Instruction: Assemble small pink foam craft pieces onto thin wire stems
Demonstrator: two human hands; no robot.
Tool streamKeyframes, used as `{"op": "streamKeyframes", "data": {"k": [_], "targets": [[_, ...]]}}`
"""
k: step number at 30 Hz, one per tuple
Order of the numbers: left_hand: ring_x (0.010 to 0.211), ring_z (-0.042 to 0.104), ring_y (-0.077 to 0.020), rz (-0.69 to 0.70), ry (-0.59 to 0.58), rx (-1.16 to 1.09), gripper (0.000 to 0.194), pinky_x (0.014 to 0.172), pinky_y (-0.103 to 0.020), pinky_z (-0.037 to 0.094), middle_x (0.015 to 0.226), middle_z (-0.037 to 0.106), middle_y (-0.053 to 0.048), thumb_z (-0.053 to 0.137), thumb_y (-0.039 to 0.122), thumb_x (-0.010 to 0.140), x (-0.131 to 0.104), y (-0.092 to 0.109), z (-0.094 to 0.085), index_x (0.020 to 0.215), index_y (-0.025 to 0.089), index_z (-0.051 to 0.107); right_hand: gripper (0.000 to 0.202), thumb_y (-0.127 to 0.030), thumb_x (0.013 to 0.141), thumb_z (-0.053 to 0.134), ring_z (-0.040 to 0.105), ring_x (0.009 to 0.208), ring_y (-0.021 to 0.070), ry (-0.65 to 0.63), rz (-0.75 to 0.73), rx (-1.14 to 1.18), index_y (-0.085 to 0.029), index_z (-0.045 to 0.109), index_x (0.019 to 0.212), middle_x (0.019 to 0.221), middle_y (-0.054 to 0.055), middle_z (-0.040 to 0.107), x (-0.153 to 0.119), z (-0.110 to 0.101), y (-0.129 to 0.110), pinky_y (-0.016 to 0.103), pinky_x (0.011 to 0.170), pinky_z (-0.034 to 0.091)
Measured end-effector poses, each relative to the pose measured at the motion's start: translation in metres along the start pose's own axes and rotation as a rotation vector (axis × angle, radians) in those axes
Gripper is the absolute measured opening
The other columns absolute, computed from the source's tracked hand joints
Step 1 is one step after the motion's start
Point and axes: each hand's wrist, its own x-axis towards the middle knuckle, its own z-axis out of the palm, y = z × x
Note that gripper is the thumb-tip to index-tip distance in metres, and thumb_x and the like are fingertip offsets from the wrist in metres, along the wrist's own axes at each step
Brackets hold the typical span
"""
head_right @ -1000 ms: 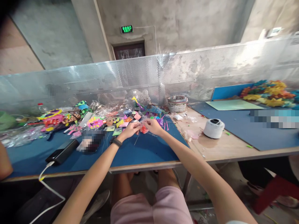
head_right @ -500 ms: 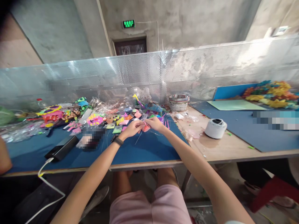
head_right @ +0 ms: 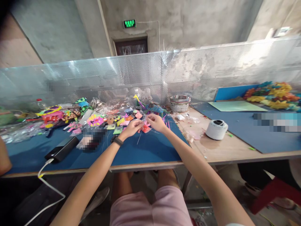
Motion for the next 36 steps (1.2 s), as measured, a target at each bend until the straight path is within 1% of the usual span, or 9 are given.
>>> {"op": "streamKeyframes", "data": {"k": [2,4,9,14,21,25,29,33,36], "targets": [[0.049,0.049,-0.0104,-0.007,0.02,-0.02,0.04,0.052,-0.023,0.039,0.062,0.057,0.001,0.058,0.051,0.092,0.0,-0.002,-0.003,0.099,0.013,0.064,0.034,-0.042,0.092,0.054,0.058,0.062,0.0131,0.008,-0.117,-0.138,-0.018,0.073,0.108,0.082,0.004,0.073,-0.002,-0.002,-0.001,0.024,0.06,0.044],[0.048,0.049,-0.0104,-0.015,0.023,-0.027,0.04,0.052,-0.023,0.039,0.06,0.055,0.002,0.059,0.051,0.091,0.0,-0.004,-0.004,0.098,0.013,0.065,0.032,-0.038,0.094,0.054,0.061,0.068,0.0144,-0.022,-0.181,-0.277,-0.021,0.074,0.112,0.091,0.005,0.075,-0.004,-0.004,-0.002,0.025,0.065,0.045],[0.049,0.05,-0.0099,-0.019,0.001,-0.033,0.038,0.051,-0.023,0.038,0.065,0.059,0.0,0.059,0.049,0.091,0.0,-0.006,-0.005,0.097,0.013,0.064,0.03,-0.034,0.098,0.051,0.066,0.079,0.0161,-0.054,-0.232,-0.47,-0.027,0.072,0.118,0.104,0.003,0.076,-0.009,-0.004,-0.004,0.024,0.068,0.045],[0.049,0.05,-0.0093,-0.023,0.012,-0.027,0.036,0.051,-0.022,0.038,0.067,0.06,0.0,0.06,0.048,0.091,0.001,-0.006,-0.005,0.096,0.013,0.064,0.032,-0.034,0.1,0.049,0.069,0.09,0.0185,-0.059,-0.273,-0.563,-0.028,0.066,0.126,0.111,0.004,0.074,-0.012,-0.004,-0.007,0.025,0.07,0.045],[0.051,0.05,-0.0089,-0.046,-0.042,-0.043,0.038,0.052,-0.022,0.04,0.072,0.064,-0.004,0.059,0.05,0.091,0.0,-0.003,-0.004,0.088,0.012,0.063,0.033,-0.034,0.101,0.045,0.066,0.078,0.0162,-0.133,-0.251,-0.533,-0.024,0.061,0.128,0.093,0.003,0.074,-0.013,-0.005,-0.009,0.022,0.064,0.04],[0.051,0.049,-0.0089,-0.044,-0.056,-0.049,0.036,0.053,-0.023,0.041,0.072,0.064,-0.003,0.061,0.049,0.09,-0.001,-0.002,-0.004,0.088,0.013,0.063,0.029,-0.034,0.102,0.043,0.065,0.076,0.016,-0.144,-0.263,-0.535,-0.022,0.063,0.119,0.09,0.004,0.073,-0.015,-0.005,-0.01,0.022,0.063,0.038],[0.052,0.049,-0.0093,-0.018,-0.072,-0.06,0.037,0.053,-0.023,0.041,0.069,0.06,-0.002,0.061,0.049,0.089,-0.002,0.003,-0.005,0.079,0.013,0.061,0.027,-0.035,0.101,0.043,0.062,0.071,0.0147,-0.144,-0.281,-0.512,-0.02,0.064,0.107,0.087,0.003,0.071,-0.014,-0.005,-0.007,0.022,0.062,0.036],[0.051,0.049,-0.0094,-0.025,-0.055,-0.066,0.037,0.053,-0.023,0.04,0.064,0.058,-0.001,0.061,0.05,0.089,-0.003,0.007,-0.006,0.078,0.014,0.061,0.028,-0.038,0.098,0.046,0.058,0.068,0.0141,-0.113,-0.282,-0.377,-0.017,0.065,0.099,0.081,0.003,0.067,-0.009,-0.003,0.0,0.024,0.065,0.04],[0.051,0.048,-0.0093,-0.021,-0.052,-0.063,0.038,0.052,-0.023,0.041,0.064,0.058,-0.001,0.061,0.05,0.089,-0.003,0.007,-0.006,0.08,0.014,0.062,0.033,-0.043,0.096,0.049,0.058,0.076,0.0154,-0.085,-0.284,-0.222,-0.015,0.067,0.089,0.085,0.006,0.066,-0.004,-0.001,0.005,0.026,0.071,0.043]]}}
